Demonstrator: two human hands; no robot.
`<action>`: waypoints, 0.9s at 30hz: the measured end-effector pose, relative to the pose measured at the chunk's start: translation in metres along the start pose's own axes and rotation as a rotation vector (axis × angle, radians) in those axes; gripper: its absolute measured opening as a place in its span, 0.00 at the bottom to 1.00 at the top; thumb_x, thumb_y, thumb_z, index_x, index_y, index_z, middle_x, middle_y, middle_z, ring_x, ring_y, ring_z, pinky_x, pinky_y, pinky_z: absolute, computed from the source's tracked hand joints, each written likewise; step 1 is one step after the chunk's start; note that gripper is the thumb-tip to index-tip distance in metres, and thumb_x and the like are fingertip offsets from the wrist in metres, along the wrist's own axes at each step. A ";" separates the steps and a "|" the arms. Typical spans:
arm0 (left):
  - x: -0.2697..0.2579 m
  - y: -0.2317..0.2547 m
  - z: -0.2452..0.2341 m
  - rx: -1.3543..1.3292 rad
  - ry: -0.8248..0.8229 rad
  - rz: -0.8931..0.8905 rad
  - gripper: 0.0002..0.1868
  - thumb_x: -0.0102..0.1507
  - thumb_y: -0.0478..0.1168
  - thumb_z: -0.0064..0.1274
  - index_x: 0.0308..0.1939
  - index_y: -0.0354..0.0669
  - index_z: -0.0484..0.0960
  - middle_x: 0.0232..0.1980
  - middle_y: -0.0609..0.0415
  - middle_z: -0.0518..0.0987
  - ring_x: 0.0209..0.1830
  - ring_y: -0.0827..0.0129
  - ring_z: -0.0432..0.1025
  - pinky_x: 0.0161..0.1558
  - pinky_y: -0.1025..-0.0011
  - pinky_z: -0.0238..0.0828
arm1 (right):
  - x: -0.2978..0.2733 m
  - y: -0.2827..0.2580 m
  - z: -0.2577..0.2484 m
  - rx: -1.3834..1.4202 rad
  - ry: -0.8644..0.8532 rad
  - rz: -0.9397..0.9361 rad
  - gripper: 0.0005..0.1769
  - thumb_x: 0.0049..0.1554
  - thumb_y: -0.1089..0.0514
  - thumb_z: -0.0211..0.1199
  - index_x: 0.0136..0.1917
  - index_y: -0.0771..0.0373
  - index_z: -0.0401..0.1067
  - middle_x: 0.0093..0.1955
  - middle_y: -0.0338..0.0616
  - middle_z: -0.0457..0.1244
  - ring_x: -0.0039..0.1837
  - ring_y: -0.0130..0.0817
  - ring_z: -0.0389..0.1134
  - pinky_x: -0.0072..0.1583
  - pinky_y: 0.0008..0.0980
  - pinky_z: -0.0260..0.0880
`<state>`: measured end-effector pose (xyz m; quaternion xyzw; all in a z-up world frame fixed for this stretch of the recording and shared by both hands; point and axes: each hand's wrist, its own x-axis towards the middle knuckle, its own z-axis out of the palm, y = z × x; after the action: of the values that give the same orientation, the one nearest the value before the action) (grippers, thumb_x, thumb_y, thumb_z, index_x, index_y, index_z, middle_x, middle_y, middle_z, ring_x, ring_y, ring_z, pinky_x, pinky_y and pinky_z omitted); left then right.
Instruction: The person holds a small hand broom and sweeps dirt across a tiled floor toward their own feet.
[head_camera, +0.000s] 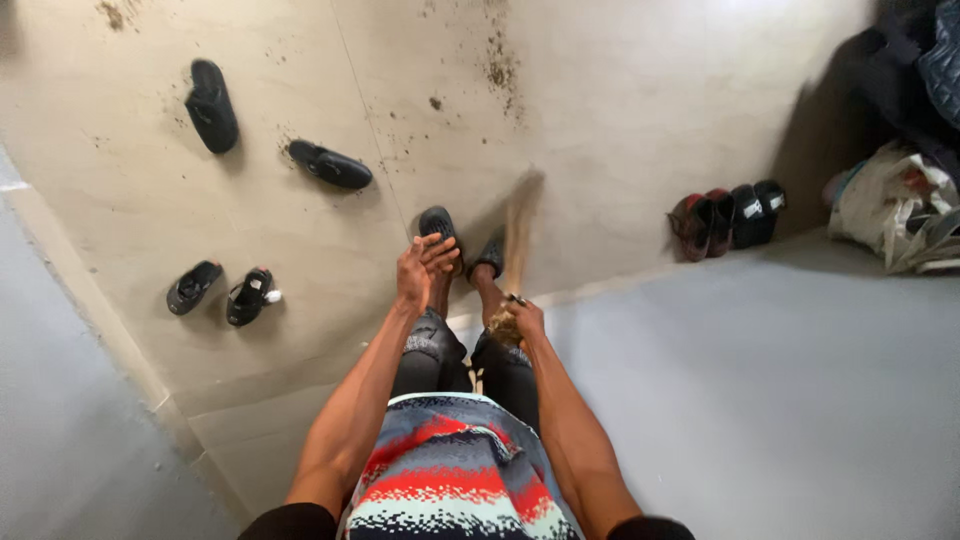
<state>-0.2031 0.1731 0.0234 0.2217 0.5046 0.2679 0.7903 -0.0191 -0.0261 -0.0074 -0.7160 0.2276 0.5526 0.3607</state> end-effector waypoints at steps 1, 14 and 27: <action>-0.004 -0.004 -0.001 0.000 0.004 -0.009 0.36 0.72 0.62 0.39 0.68 0.30 0.70 0.61 0.38 0.82 0.59 0.52 0.79 0.54 0.58 0.78 | 0.003 0.005 0.002 -0.078 -0.054 0.019 0.17 0.52 0.64 0.68 0.55 0.66 0.76 0.42 0.48 0.71 0.39 0.40 0.74 0.42 0.41 0.76; -0.011 -0.003 -0.007 0.036 -0.034 -0.013 0.37 0.72 0.62 0.38 0.69 0.32 0.69 0.63 0.37 0.80 0.60 0.51 0.79 0.57 0.56 0.79 | 0.003 0.014 0.007 -0.400 -0.071 -0.225 0.38 0.44 0.64 0.72 0.69 0.56 0.71 0.48 0.46 0.71 0.44 0.32 0.73 0.48 0.32 0.75; -0.005 -0.014 0.002 0.060 -0.064 -0.045 0.38 0.71 0.64 0.41 0.68 0.33 0.71 0.62 0.39 0.81 0.59 0.52 0.80 0.57 0.57 0.79 | 0.034 -0.012 0.010 -0.349 -0.039 -0.057 0.26 0.48 0.60 0.69 0.61 0.66 0.79 0.44 0.53 0.72 0.42 0.43 0.74 0.45 0.41 0.75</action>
<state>-0.2006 0.1594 0.0190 0.2423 0.4917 0.2278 0.8048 -0.0072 -0.0082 -0.0379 -0.7632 0.1006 0.5869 0.2509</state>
